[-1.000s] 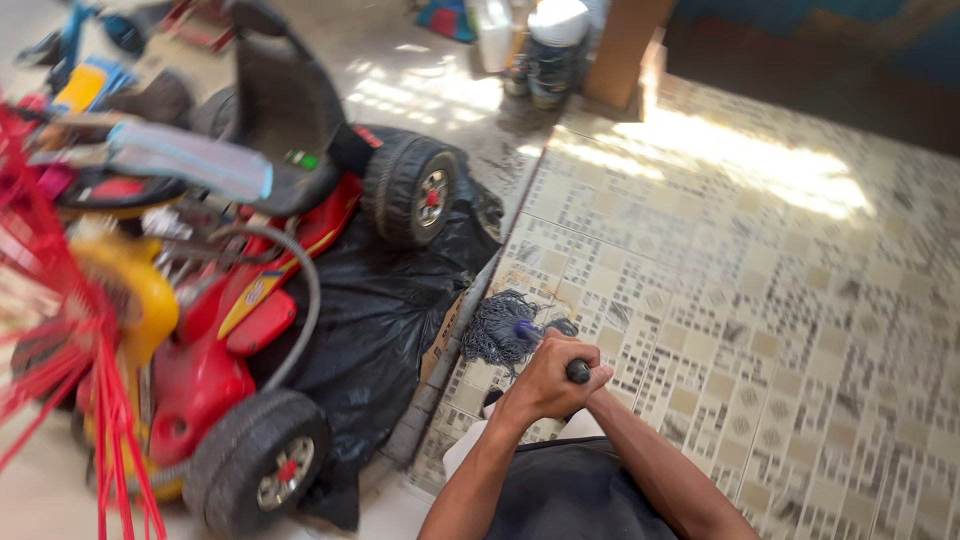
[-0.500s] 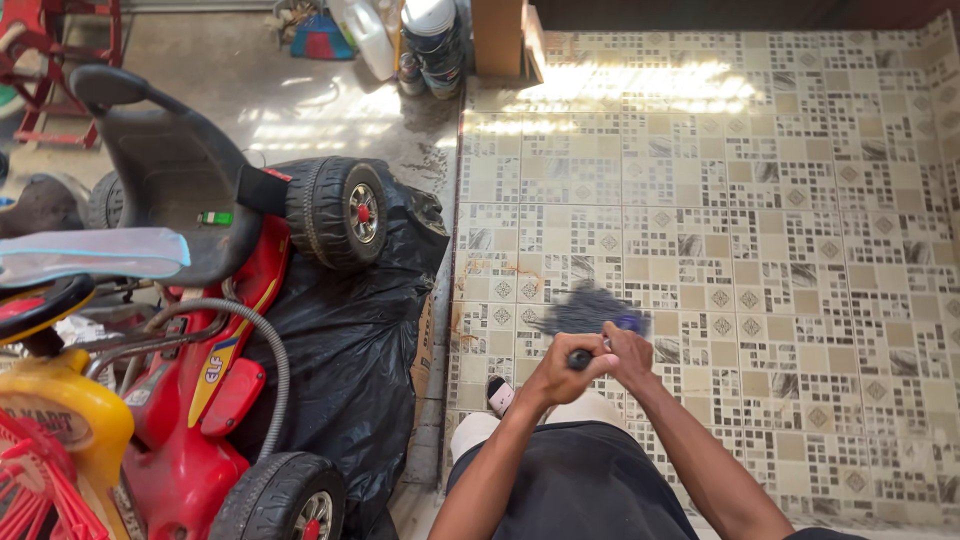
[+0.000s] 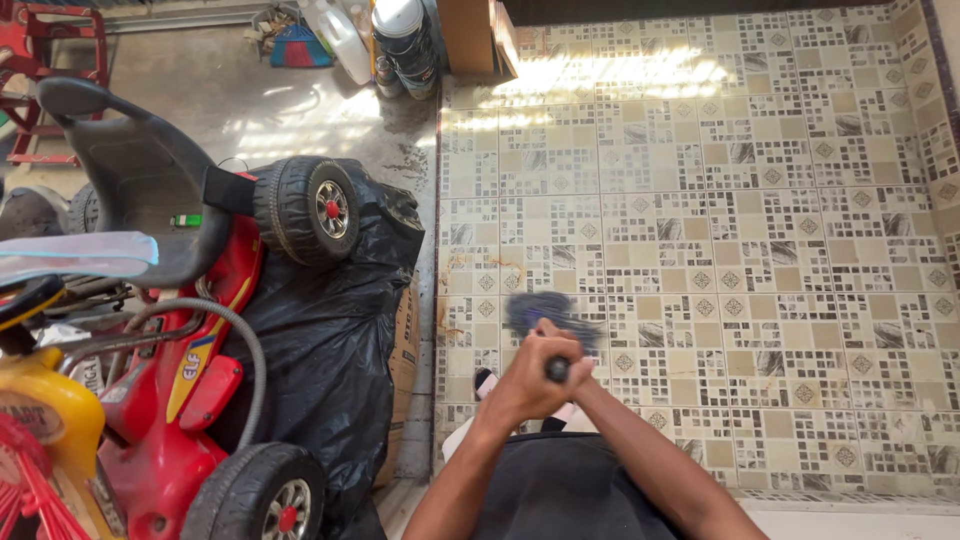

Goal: The person mops the tiled floor by hand using a mop, moving around objects like a toy car and boxes.

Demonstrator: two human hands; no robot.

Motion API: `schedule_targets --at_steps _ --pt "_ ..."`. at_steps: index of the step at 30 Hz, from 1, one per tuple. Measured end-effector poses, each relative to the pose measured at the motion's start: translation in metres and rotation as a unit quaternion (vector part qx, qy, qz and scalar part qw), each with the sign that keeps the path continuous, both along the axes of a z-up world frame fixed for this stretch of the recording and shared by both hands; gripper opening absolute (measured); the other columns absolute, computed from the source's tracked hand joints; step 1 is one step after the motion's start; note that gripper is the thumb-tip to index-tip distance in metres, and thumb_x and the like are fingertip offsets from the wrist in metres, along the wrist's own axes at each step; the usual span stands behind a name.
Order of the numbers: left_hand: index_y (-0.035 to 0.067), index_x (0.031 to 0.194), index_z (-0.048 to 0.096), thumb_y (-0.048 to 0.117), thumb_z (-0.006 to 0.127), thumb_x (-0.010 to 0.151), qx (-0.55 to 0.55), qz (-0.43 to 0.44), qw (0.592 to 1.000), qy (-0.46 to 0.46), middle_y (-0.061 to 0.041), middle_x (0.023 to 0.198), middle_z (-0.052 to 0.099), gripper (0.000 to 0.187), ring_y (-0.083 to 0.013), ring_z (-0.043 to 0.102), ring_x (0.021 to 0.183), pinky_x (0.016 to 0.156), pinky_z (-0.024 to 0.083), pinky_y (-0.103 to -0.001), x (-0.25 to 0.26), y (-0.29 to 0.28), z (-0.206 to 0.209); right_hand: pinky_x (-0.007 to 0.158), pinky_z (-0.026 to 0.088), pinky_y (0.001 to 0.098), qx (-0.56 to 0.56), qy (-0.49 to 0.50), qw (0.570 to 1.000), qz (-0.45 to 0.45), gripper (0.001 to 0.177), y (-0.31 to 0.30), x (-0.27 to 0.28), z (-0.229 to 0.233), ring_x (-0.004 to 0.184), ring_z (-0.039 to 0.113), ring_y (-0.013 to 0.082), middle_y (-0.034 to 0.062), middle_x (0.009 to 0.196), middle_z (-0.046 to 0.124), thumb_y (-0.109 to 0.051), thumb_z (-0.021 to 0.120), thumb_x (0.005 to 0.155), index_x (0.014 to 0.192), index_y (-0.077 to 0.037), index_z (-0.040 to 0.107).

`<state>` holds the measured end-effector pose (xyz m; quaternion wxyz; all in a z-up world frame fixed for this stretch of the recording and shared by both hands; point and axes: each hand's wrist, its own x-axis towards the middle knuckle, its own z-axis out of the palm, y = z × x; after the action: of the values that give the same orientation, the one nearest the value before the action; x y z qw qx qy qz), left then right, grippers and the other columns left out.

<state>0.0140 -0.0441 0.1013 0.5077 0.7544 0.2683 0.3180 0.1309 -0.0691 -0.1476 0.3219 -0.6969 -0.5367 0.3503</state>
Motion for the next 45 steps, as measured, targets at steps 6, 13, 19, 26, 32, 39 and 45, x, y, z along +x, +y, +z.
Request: schedule_targets --at_steps 6,13,19,26,32,39,45 --pt "0.002 0.074 0.067 0.021 0.075 0.087 -0.005 0.020 0.989 0.145 -0.015 0.061 0.060 0.025 -0.0355 0.060 0.064 0.064 0.046 -0.045 0.045 -0.027 0.012 0.058 0.054 0.0446 0.063 0.185 0.981 -0.007 0.017 -0.018 0.001 0.030 0.065 0.068 0.0282 0.0099 0.074 0.068 -0.030 0.066 0.091 0.095 -0.014 0.061" --pt "0.000 0.073 0.060 0.019 0.073 0.093 -0.100 -0.003 0.994 0.048 -0.008 0.061 0.045 0.031 -0.0165 0.044 0.060 0.058 0.040 -0.034 0.047 -0.034 -0.005 0.060 0.053 0.0489 -0.021 -0.074 0.997 0.012 0.021 -0.031 0.075 0.019 0.069 0.069 0.0329 0.0118 0.074 0.070 -0.032 0.069 0.085 0.092 -0.014 0.062" --pt "-0.001 0.071 0.054 0.011 0.068 0.097 -0.214 0.015 0.972 -0.099 -0.001 0.067 0.049 0.032 -0.0088 0.043 0.065 0.060 0.037 -0.032 0.049 -0.045 -0.065 0.063 0.053 0.0532 -0.081 -0.251 0.965 -0.014 0.021 -0.062 0.122 -0.022 0.069 0.071 0.0379 0.0154 0.069 0.071 -0.031 0.067 0.090 0.089 -0.012 0.061" --pt "-0.002 0.071 0.061 0.013 0.070 0.093 -0.196 0.069 0.978 0.013 -0.001 0.064 0.053 0.028 -0.0082 0.047 0.061 0.057 0.042 -0.031 0.042 -0.046 -0.029 0.061 0.055 0.0479 -0.075 -0.168 0.983 -0.026 0.022 -0.052 0.078 -0.027 0.066 0.071 0.0321 0.0126 0.068 0.069 -0.032 0.067 0.089 0.089 -0.011 0.059" --pt "0.000 0.078 0.070 0.016 0.072 0.089 -0.031 0.021 0.996 0.078 -0.013 0.068 0.066 0.018 -0.0229 0.063 0.065 0.067 0.050 -0.038 0.068 -0.059 0.013 0.068 0.045 0.0349 0.056 0.133 0.989 -0.024 0.015 -0.058 0.027 -0.032 0.069 0.051 0.0152 0.0045 0.072 0.054 -0.019 0.071 0.092 0.095 -0.012 0.059" --pt "0.001 0.075 0.066 0.020 0.073 0.090 -0.020 0.016 0.996 0.085 -0.015 0.064 0.059 0.026 -0.0278 0.058 0.063 0.065 0.047 -0.042 0.058 -0.051 0.018 0.062 0.047 0.0370 0.043 0.077 0.996 -0.003 0.024 -0.054 0.027 0.009 0.066 0.054 0.0200 0.0054 0.070 0.055 -0.026 0.068 0.096 0.083 -0.011 0.056" --pt "-0.002 0.069 0.058 0.016 0.071 0.092 -0.159 0.032 0.987 0.012 -0.003 0.061 0.047 0.032 -0.0104 0.044 0.061 0.055 0.037 -0.033 0.019 -0.023 -0.010 0.060 0.056 0.0430 -0.182 -0.182 0.965 0.039 0.035 -0.021 0.052 0.017 0.060 0.067 0.0255 0.0073 0.064 0.064 -0.047 0.066 0.093 0.087 -0.013 0.058"
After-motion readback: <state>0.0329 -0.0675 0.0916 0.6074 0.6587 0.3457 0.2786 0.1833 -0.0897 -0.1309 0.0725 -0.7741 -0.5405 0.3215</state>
